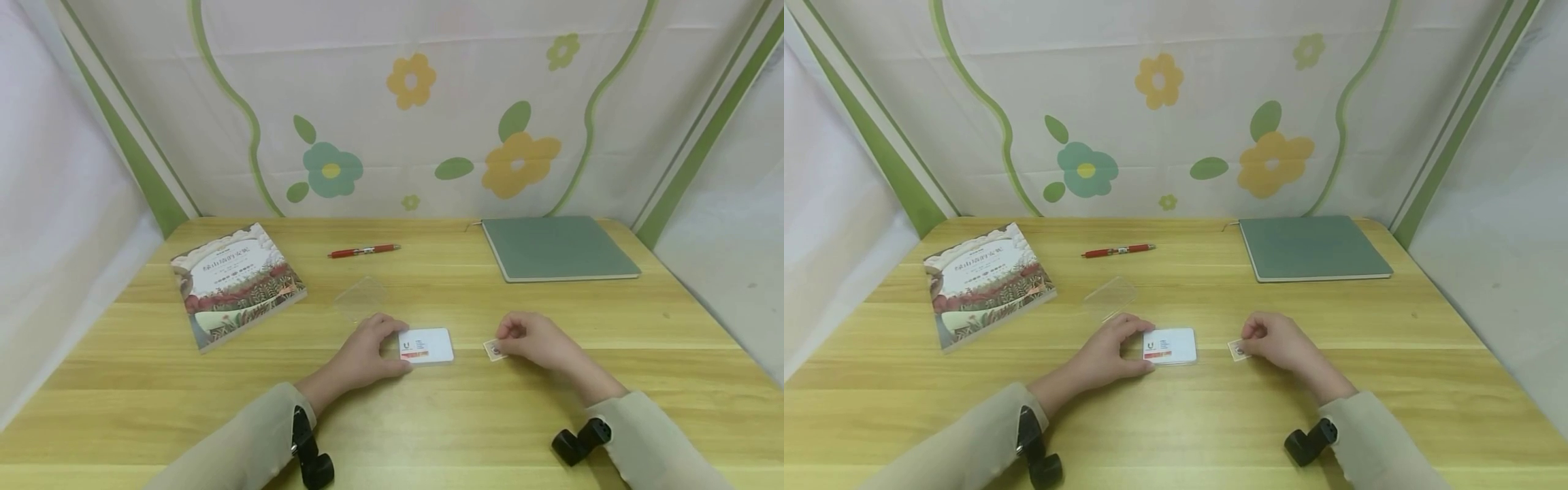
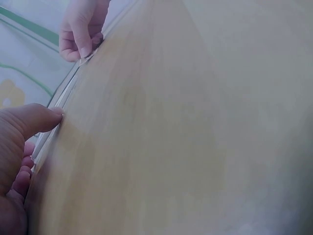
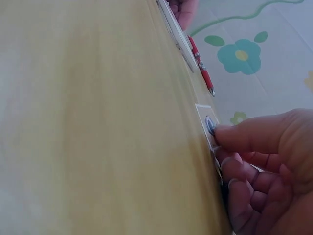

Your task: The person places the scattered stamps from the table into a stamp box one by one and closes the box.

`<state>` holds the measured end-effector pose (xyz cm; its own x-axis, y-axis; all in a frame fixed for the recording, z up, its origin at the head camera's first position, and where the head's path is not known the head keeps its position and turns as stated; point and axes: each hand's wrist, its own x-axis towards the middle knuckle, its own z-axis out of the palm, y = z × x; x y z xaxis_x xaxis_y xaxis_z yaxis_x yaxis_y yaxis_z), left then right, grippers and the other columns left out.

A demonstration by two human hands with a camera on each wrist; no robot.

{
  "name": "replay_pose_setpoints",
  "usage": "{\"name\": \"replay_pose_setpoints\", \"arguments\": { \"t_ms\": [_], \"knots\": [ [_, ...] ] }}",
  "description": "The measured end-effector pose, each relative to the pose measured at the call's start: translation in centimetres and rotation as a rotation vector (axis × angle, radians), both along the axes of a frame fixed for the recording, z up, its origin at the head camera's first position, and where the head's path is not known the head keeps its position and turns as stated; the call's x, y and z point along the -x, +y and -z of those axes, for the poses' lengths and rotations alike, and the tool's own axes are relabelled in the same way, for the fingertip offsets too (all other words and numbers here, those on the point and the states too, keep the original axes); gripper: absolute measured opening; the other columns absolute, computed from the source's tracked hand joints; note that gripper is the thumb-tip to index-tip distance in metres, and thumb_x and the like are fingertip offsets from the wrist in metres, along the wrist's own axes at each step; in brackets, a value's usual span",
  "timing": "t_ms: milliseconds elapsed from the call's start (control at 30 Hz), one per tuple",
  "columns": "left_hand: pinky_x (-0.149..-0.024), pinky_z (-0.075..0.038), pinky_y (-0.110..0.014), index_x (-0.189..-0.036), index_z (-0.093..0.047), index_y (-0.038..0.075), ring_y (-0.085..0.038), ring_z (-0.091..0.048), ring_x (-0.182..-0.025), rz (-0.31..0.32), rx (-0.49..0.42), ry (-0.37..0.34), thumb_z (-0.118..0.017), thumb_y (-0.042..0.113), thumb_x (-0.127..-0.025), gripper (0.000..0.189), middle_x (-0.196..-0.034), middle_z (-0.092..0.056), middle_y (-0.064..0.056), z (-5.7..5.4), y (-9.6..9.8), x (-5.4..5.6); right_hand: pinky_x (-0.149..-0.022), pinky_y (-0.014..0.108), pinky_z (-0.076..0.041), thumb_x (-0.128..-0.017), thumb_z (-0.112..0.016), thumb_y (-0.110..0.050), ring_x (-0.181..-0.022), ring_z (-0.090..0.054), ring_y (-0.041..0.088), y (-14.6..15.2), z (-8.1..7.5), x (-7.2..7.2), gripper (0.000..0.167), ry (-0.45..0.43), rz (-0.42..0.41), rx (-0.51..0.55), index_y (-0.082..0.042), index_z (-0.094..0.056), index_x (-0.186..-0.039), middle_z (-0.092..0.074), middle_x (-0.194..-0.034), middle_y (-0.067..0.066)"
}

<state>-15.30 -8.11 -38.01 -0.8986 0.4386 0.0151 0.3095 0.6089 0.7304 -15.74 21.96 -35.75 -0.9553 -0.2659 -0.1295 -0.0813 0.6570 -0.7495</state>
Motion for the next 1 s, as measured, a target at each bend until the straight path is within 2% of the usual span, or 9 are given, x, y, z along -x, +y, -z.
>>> {"name": "replay_pose_setpoints", "arguments": {
  "t_ms": [233, 300, 600, 1000],
  "knots": [
    [-0.093, -0.039, -0.042, -0.121, -0.057, 0.013, -0.018, -0.047, -0.107, 0.006, -0.006, 0.003, -0.077, 0.031, -0.073, 0.056, -0.118, -0.051, -0.002, 0.1, 0.0, 0.0, -0.056, 0.025, -0.043, -0.082, -0.068, -0.014, -0.064, -0.047, 0.013, 0.2, 0.0, 0.3, 0.02, -0.157, 0.07, 0.14, -0.001, -0.057, -0.091, -0.053, -0.073, 0.003],
    [-0.093, -0.039, -0.042, -0.121, -0.057, 0.013, -0.018, -0.047, -0.107, 0.007, -0.007, 0.004, -0.077, 0.031, -0.073, 0.056, -0.118, -0.051, -0.002, 0.2, 0.0, 0.0, -0.055, 0.025, -0.042, -0.082, -0.068, -0.014, -0.063, -0.047, 0.012, 0.3, 0.0, 0.3, 0.021, -0.179, 0.078, 0.182, 0.0, -0.056, -0.092, -0.053, -0.072, 0.002],
    [-0.093, -0.039, -0.042, -0.121, -0.058, 0.012, -0.019, -0.047, -0.107, 0.005, -0.014, -0.004, -0.077, 0.031, -0.073, 0.056, -0.118, -0.052, -0.002, 0.1, 0.0, -0.1, -0.055, 0.025, -0.041, -0.081, -0.068, -0.013, -0.059, -0.046, 0.013, -0.3, -0.1, 0.4, 0.023, -0.197, 0.067, 0.265, 0.002, -0.054, -0.092, -0.051, -0.066, 0.001],
    [-0.093, -0.039, -0.043, -0.122, -0.057, 0.012, -0.019, -0.047, -0.108, 0.006, -0.011, 0.002, -0.077, 0.031, -0.073, 0.056, -0.118, -0.052, -0.002, 0.0, -0.1, 0.0, -0.054, 0.025, -0.041, -0.082, -0.067, -0.013, -0.059, -0.046, 0.012, -2.0, -0.3, 0.9, 0.021, -0.218, 0.052, 0.307, 0.001, -0.055, -0.091, -0.053, -0.067, 0.0]
  ]
}}
